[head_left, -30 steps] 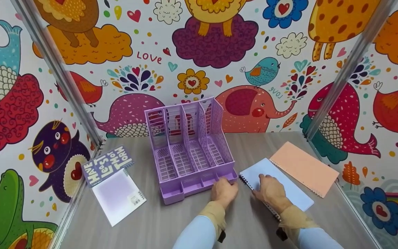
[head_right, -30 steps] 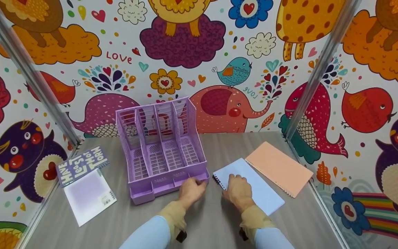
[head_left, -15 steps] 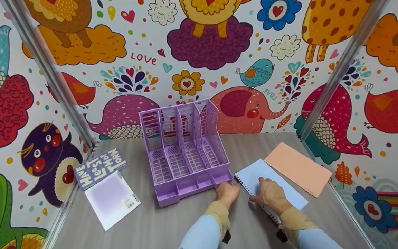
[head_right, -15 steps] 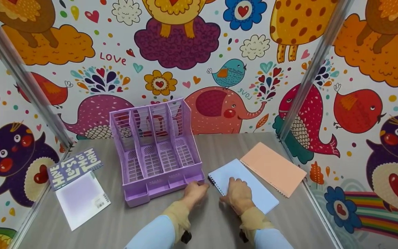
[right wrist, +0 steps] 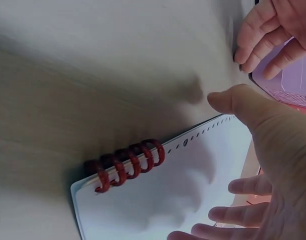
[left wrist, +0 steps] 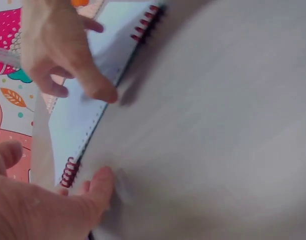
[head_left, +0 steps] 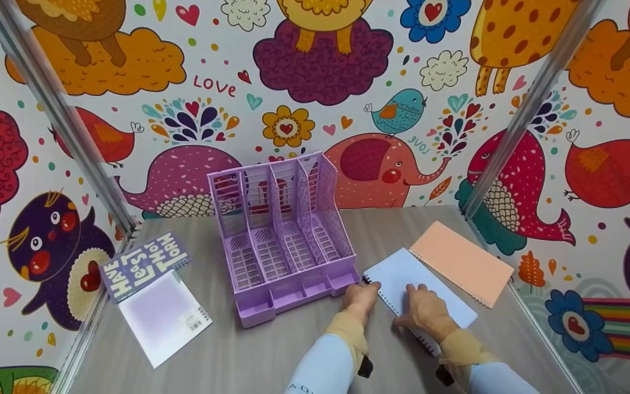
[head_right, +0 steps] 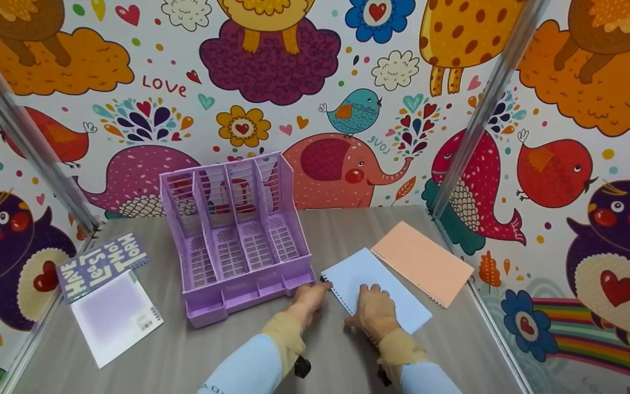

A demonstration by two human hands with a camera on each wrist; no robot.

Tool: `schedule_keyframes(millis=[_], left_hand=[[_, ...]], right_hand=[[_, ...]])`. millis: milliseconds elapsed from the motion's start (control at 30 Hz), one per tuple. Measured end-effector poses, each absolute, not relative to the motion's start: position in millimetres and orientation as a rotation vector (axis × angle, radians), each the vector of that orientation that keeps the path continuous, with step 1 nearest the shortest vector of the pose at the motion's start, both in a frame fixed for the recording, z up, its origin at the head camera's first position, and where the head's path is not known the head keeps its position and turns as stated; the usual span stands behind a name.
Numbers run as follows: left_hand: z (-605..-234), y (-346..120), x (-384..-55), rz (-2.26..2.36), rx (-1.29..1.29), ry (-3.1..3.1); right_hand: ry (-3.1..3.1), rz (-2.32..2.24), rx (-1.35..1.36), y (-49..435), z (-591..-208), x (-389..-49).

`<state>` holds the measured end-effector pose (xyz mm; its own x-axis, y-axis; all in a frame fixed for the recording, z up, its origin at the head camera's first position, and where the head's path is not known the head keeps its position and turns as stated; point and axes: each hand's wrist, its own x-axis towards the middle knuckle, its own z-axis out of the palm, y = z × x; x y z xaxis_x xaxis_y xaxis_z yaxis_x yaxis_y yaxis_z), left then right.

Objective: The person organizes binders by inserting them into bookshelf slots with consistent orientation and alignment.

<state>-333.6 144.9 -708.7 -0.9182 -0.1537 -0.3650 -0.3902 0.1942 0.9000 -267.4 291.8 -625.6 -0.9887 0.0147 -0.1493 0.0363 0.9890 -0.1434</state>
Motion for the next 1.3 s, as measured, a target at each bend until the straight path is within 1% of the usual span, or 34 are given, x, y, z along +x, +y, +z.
schedule_keyframes(millis=[233, 433, 500, 667, 767, 1000, 1300], left_hand=[[-712.7, 155.6, -343.7, 2.005, -0.604, 2.004], [-701.2, 160.3, -345.4, 2.131, -0.655, 1.849], [-685.1, 157.3, -337.5, 2.143, -0.666, 1.806], [-624.0, 146.9, -306.2, 2.154, -0.672, 1.684], [-606.4, 147.9, -297.7, 2.196, -0.685, 1.612], [-606.2, 152.4, -300.1, 2.249, -0.683, 1.530], [-608.2, 157.1, -302.6, 2.293, -0.676, 1.514]], right_hand=[[2.883, -0.183, 0.127, 294.3, -625.0, -263.0], [2.787, -0.226, 0.178, 296.3, -625.0, -262.0], [2.766, -0.243, 0.175, 297.4, -625.3, -262.4], [2.755, -0.238, 0.130, 300.8, -623.8, -262.9], [2.763, -0.214, 0.098, 303.7, -623.1, -262.7], [2.782, -0.138, 0.028, 304.1, -620.9, -262.5], [2.756, -0.131, 0.057, 305.1, -622.8, -264.9]])
